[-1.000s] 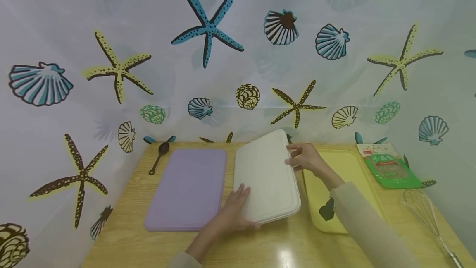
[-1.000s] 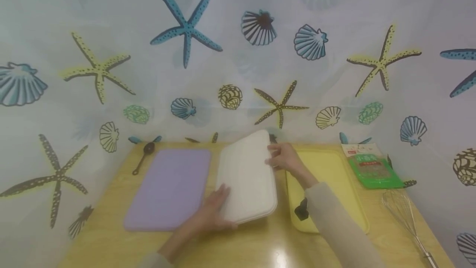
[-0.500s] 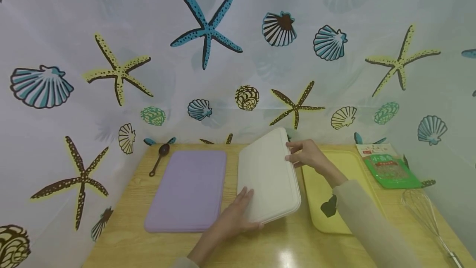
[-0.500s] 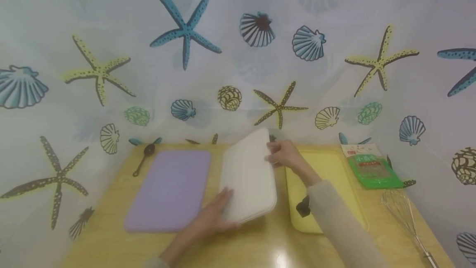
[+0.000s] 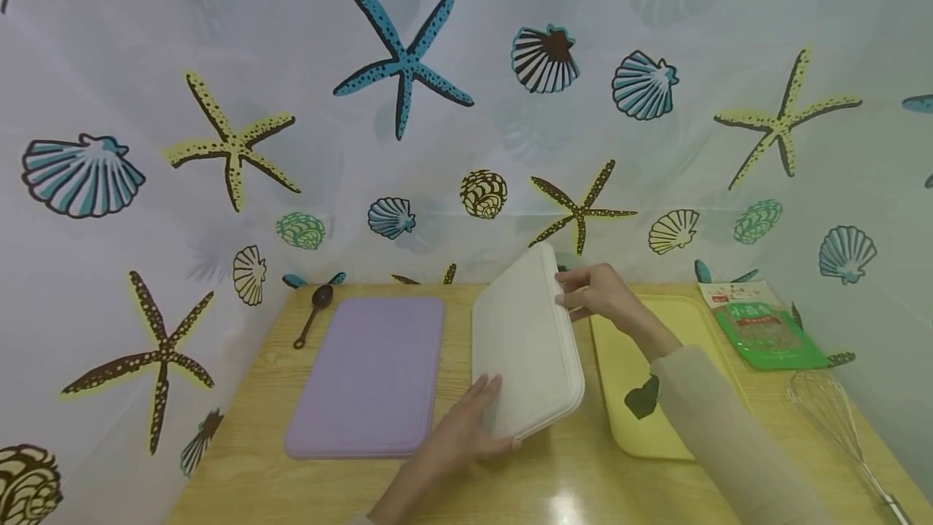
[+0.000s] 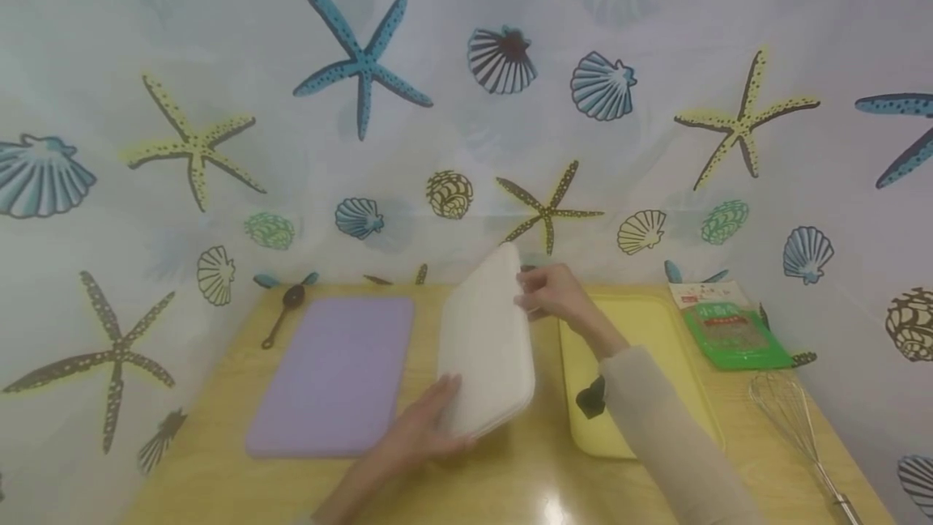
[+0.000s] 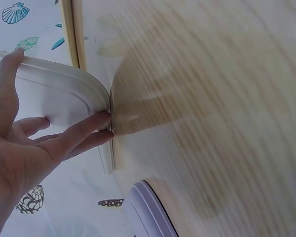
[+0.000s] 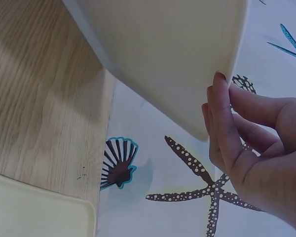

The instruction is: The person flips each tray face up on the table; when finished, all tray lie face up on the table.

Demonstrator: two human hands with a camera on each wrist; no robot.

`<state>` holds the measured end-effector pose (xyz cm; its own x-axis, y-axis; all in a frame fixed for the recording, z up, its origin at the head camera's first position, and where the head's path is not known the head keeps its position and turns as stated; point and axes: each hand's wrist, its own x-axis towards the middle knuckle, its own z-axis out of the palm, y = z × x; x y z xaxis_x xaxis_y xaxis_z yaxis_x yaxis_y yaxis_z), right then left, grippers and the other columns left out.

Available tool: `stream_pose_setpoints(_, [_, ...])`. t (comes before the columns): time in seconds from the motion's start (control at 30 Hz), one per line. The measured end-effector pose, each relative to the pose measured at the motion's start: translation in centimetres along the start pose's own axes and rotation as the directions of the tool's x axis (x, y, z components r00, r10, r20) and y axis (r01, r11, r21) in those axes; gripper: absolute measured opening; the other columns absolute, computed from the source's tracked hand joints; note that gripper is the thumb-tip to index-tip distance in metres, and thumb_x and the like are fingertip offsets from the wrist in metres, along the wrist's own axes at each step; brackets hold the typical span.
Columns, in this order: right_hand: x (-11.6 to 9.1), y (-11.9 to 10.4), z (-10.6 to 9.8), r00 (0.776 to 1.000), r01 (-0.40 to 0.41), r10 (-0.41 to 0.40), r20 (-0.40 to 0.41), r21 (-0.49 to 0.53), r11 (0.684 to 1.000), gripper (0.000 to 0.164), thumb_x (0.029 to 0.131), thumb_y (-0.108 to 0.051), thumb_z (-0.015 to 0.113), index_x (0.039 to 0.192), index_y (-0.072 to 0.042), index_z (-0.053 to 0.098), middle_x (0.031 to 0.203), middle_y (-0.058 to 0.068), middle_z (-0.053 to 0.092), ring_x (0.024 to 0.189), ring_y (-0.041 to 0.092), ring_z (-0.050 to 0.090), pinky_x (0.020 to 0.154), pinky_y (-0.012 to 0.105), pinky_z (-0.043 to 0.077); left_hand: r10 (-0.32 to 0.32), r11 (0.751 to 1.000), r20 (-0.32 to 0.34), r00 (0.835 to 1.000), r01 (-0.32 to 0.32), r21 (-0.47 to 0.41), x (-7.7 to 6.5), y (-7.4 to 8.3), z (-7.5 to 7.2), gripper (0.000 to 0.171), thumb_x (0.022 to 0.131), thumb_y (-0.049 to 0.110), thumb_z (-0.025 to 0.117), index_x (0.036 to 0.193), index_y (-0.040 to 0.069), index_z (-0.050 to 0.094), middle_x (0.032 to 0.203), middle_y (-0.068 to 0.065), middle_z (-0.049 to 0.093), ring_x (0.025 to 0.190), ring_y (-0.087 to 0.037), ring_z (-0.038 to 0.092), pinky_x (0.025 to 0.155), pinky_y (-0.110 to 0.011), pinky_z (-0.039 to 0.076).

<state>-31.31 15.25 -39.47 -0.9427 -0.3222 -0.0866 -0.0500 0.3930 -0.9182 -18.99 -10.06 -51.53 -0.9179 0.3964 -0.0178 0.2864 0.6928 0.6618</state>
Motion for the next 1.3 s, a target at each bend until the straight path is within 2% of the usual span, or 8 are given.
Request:
stream_pose_setpoints(0.17, [0.3,-0.9,0.0,1.0,0.002,-0.003,0.011,0.042,0.999,0.046,0.091,-0.002,0.064,0.134,0.008,0.051,0.122,0.027,0.053,0.086,0.019,0.066,0.074,0.036,0.06,0.01,0.999,-0.031,0.999,-0.011,-0.031,-0.3,0.5,0.1,0.096,0.077,0.043,0.077,0.15,0.004,0.029,0.153,-0.027,0.025,0.131,-0.052,0.035,0.103,-0.063,0.035])
stream_pose_setpoints(0.37, [0.4,-1.5,0.1,1.0,0.007,-0.007,0.005,0.084,0.996,0.046,0.09,-0.002,0.065,0.133,0.007,0.052,0.116,0.023,0.057,0.083,0.018,0.066,0.074,0.036,0.06,0.02,0.992,-0.068,0.997,-0.029,-0.126,-0.6,1.1,0.3,0.092,0.077,0.032,0.078,0.151,0.005,0.029,0.152,-0.026,0.026,0.132,-0.05,0.035,0.106,-0.059,0.034])
stream_pose_setpoints(0.6, [0.3,-2.3,0.6,0.999,0.033,-0.037,0.024,0.146,0.989,0.047,0.089,0.0,0.066,0.133,0.008,0.052,0.114,0.023,0.057,0.086,0.017,0.066,0.076,0.036,0.059,0.093,0.983,-0.144,0.985,-0.114,-0.143,-1.1,2.1,0.6,0.085,0.077,0.015,0.077,0.148,-0.001,0.032,0.148,-0.026,0.035,0.132,-0.044,0.039,0.106,-0.054,0.036])
stream_pose_setpoints(0.7, [0.3,-2.8,0.9,0.999,0.023,-0.028,0.025,0.165,0.986,0.047,0.088,-0.001,0.067,0.133,0.005,0.053,0.117,0.023,0.056,0.089,0.018,0.064,0.077,0.035,0.059,0.115,0.979,-0.171,0.979,-0.142,-0.15,-1.5,2.8,0.5,0.085,0.077,0.01,0.076,0.148,-0.001,0.031,0.145,-0.029,0.038,0.127,-0.045,0.045,0.101,-0.052,0.043])
stream_pose_setpoints(0.87, [0.3,-3.4,1.3,1.0,0.02,-0.023,0.014,0.187,0.982,0.047,0.087,-0.002,0.068,0.132,0.003,0.055,0.117,0.022,0.056,0.093,0.019,0.063,0.076,0.035,0.059,0.11,0.969,-0.189,0.976,-0.148,-0.2,-2.0,3.7,0.3,0.089,0.077,0.008,0.073,0.152,0.008,0.026,0.133,-0.034,0.049,0.108,-0.047,0.058,0.077,-0.042,0.058])
stream_pose_setpoints(0.93, [0.2,-3.6,1.5,1.0,0.024,-0.026,0.009,0.195,0.981,0.046,0.088,-0.002,0.068,0.131,0.004,0.055,0.115,0.022,0.057,0.091,0.019,0.064,0.076,0.036,0.059,0.102,0.963,-0.187,0.977,-0.144,-0.227,-2.1,4.0,0.2,0.09,0.077,0.008,0.072,0.153,0.011,0.024,0.132,-0.036,0.048,0.105,-0.049,0.059,0.071,-0.039,0.06])
stream_pose_setpoints(1.1, [0.1,-3.9,1.9,0.999,0.032,-0.033,0.001,0.221,0.975,0.045,0.088,0.0,0.068,0.13,0.006,0.055,0.11,0.021,0.059,0.087,0.02,0.065,0.076,0.037,0.059,0.112,0.946,-0.198,0.974,-0.165,-0.279,-2.3,4.9,-0.2,0.09,0.08,0.005,0.068,0.155,0.016,0.02,0.142,-0.035,0.037,0.109,-0.054,0.055,0.069,-0.038,0.06])
stream_pose_setpoints(1.3, [-0.1,-4.3,2.4,1.0,0.019,-0.018,-0.005,0.245,0.969,0.045,0.087,0.001,0.068,0.131,0.005,0.055,0.109,0.02,0.059,0.088,0.02,0.066,0.075,0.038,0.059,0.161,0.916,-0.245,0.956,-0.237,-0.324,-2.2,6.4,-0.9,0.096,0.078,-0.005,0.066,0.156,0.022,0.015,0.146,-0.034,0.033,0.112,-0.052,0.054,0.07,-0.027,0.058])
